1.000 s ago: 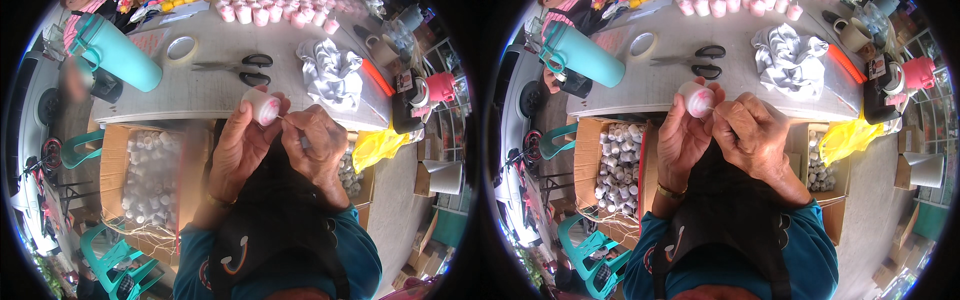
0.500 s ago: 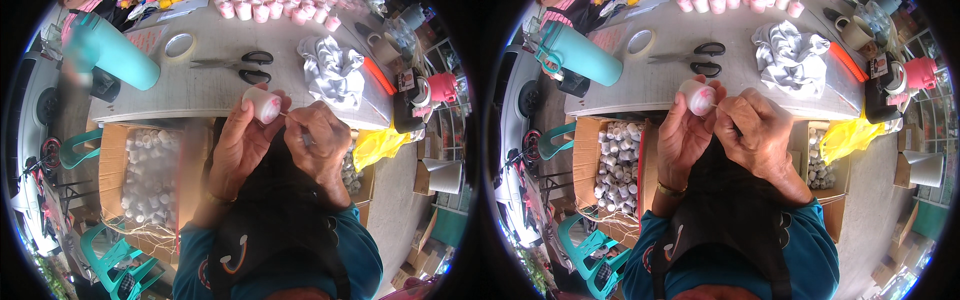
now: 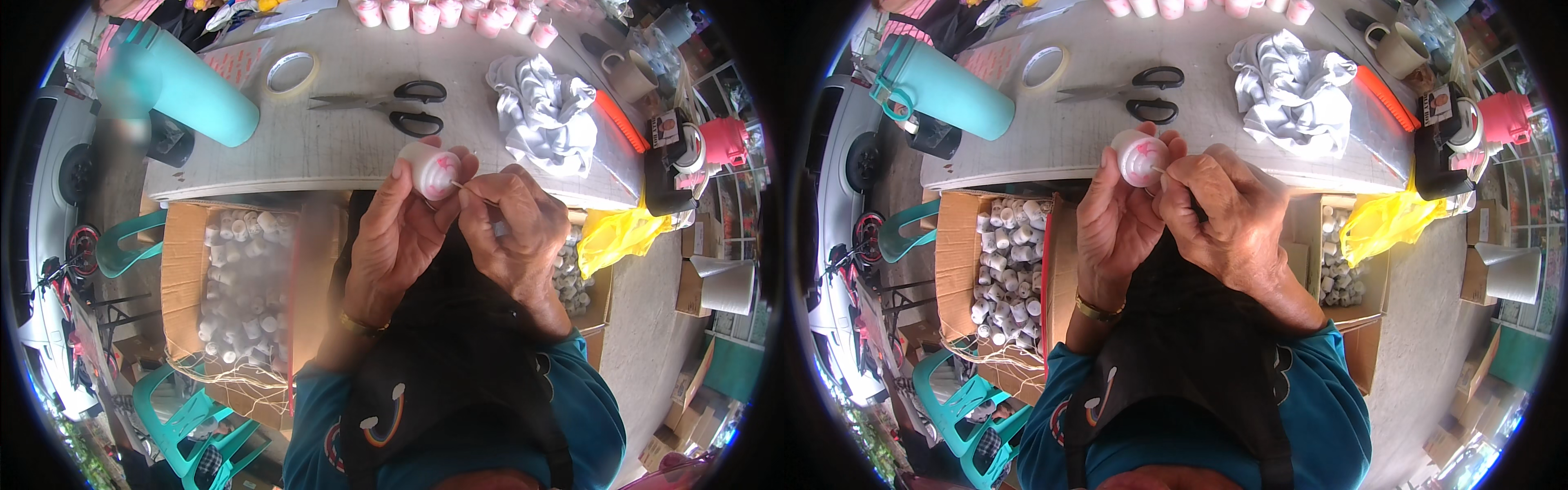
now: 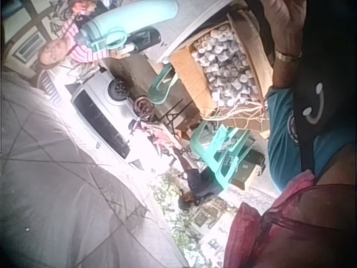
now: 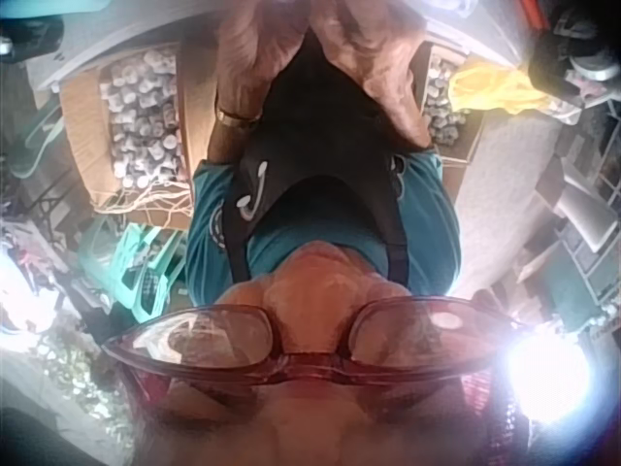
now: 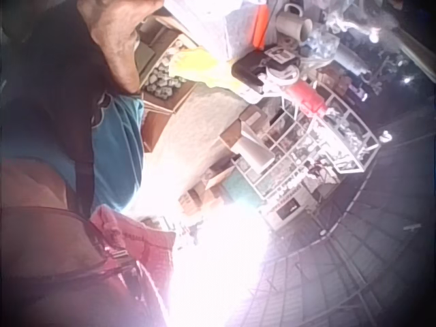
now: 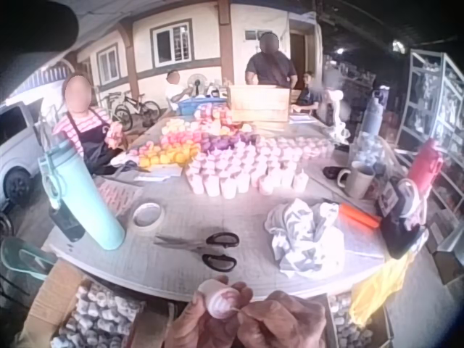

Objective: The person assembles small cylindrical candles by inserting wicks and trimming excess with scissors. They handle wicks, candles, and scissors, placing finished candles on the table.

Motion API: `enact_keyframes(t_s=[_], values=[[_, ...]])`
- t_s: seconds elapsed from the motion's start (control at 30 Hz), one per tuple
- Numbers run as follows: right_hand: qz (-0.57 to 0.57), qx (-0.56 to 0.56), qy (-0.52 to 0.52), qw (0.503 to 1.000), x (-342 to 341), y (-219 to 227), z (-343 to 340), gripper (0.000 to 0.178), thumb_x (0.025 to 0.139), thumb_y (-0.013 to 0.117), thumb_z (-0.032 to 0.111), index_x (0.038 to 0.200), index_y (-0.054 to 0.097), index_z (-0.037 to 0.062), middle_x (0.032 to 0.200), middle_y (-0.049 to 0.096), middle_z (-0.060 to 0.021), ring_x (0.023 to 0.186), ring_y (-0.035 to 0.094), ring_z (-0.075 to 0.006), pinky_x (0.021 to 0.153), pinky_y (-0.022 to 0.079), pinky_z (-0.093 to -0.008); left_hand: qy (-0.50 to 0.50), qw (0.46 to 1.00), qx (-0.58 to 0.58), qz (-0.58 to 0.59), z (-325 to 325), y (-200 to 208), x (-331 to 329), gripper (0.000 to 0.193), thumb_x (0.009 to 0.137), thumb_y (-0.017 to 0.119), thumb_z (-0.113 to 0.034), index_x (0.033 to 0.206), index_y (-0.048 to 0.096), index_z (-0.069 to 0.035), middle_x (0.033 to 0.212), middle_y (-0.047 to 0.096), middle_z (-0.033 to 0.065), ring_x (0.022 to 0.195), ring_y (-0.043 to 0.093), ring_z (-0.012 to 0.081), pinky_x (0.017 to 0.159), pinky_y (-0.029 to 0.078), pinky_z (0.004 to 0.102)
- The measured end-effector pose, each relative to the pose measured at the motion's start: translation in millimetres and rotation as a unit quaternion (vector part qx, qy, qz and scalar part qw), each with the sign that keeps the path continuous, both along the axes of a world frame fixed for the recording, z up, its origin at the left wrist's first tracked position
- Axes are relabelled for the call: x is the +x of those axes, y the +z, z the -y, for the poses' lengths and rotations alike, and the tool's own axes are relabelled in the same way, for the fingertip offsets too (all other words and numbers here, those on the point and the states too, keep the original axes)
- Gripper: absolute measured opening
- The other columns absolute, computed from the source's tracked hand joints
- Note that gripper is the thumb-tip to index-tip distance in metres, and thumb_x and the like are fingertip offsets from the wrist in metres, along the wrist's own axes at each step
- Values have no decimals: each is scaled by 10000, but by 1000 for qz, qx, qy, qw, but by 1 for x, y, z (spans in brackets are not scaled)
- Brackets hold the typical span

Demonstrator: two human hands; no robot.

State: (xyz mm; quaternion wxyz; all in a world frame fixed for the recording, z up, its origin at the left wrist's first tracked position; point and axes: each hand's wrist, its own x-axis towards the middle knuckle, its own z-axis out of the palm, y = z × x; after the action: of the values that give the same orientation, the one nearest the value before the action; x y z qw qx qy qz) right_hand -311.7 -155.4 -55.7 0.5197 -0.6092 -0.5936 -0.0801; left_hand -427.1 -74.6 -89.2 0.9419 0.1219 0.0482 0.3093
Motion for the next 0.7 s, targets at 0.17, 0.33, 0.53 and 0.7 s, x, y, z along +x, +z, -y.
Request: enact_keyframes(t_s=[0.17,0.33,0.53,0.7], values=[[-5,-19,0,1000,-1,0,1,184,729,685,-39,870,603,47,713,588,-76,567,597,-221,512,483,-308,20,1000,16,-11,1,1,0,424,982,530,-277,1323,440,-42,1297,528,186,1245,506,304,1049,446,405],[-9,-36,-4,999,-1,0,2,173,728,678,-36,856,600,50,721,588,-76,574,602,-235,516,483,-319,47,996,67,-29,1,2,-1,412,977,541,-233,1328,425,-51,1273,537,179,1211,529,303,1032,455,403],[-18,-73,-6,997,-1,1,4,162,734,684,-24,851,608,59,739,591,-82,581,603,-244,511,474,-336,77,981,176,-34,-1,1,-1,414,964,560,-178,1334,415,-60,1264,540,169,1195,540,284,1018,450,389],[-52,-78,45,995,4,-3,3,168,781,653,-76,923,669,12,744,600,-93,597,595,-192,549,468,-283,115,969,211,-62,-5,-1,-3,404,961,560,-142,1332,422,-64,1255,545,159,1191,541,270,1017,441,386]])
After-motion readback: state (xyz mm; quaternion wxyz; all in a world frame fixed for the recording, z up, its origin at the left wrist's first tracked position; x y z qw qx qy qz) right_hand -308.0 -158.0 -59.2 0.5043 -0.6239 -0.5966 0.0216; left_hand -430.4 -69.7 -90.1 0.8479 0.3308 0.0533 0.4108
